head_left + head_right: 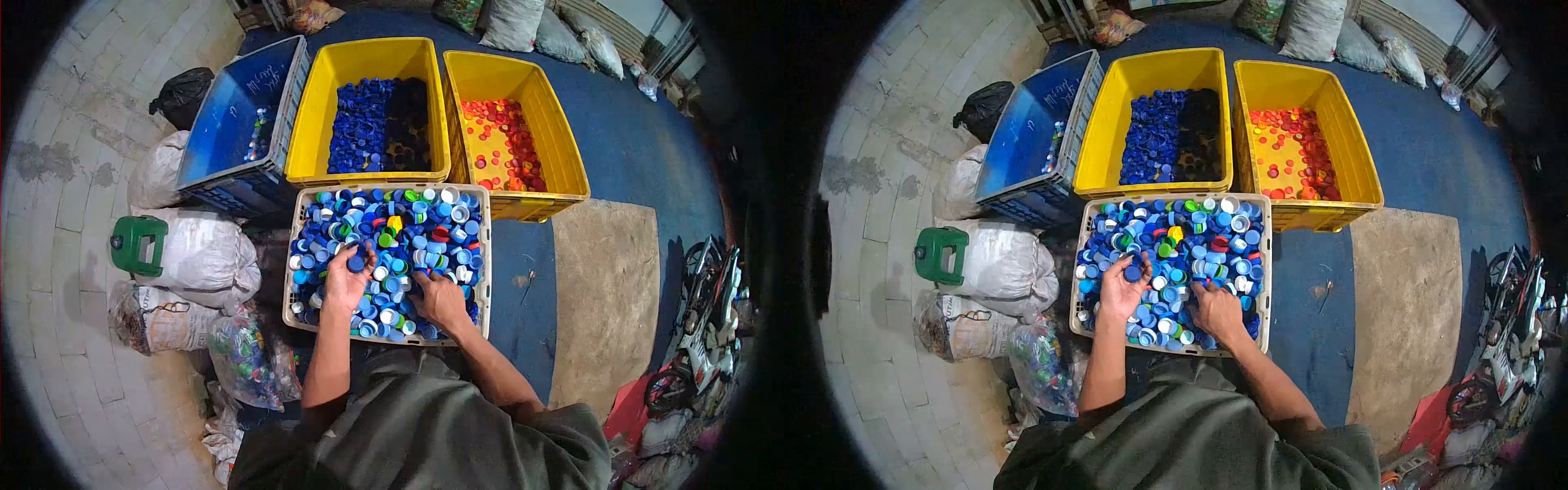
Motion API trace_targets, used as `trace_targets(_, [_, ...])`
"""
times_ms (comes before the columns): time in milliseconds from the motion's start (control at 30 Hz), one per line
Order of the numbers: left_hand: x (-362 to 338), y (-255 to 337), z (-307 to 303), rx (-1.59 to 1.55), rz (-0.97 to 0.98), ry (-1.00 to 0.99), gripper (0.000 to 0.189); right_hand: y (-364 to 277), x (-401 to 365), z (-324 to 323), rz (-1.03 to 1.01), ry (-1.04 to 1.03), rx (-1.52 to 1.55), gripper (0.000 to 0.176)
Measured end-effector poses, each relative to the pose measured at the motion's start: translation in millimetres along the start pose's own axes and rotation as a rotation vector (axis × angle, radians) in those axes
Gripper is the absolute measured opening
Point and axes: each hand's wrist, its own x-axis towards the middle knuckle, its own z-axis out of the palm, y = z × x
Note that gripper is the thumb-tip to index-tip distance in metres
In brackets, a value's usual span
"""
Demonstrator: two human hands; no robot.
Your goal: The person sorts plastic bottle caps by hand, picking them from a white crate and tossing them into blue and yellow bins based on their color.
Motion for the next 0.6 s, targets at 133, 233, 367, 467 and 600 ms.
trace_targets(133, [-1.3, -1.6, 10.6, -0.003, -0.027, 0.005, 0.019, -1.9, 0.1, -4.0, -0.041, 0.021, 0.035, 0.036])
trace_targets(233, [-0.6, -4.2, 15.6, -0.024, -0.033, -0.03, 0.02, 2.3, -1.7, -6.7, -0.037, 0.019, 0.138, 0.035])
trace_targets(367, [-5.5, -5.7, 26.8, -0.03, -0.033, -0.07, 0.027, 12.8, -2.6, -2.5, -0.046, 0.058, 0.28, 0.039])
trace_targets(467, [-4.5, -10.0, 27.5, -0.046, -0.058, -0.07, 0.03, 16.4, -4.2, -0.3, -0.056, 0.09, 0.302, 0.042])
trace_targets(600, [-9.1, -12.4, 33.9, -0.071, -0.076, -0.087, 0.026, 12.6, -2.0, -11.0, -0.011, 0.128, 0.523, 0.046])
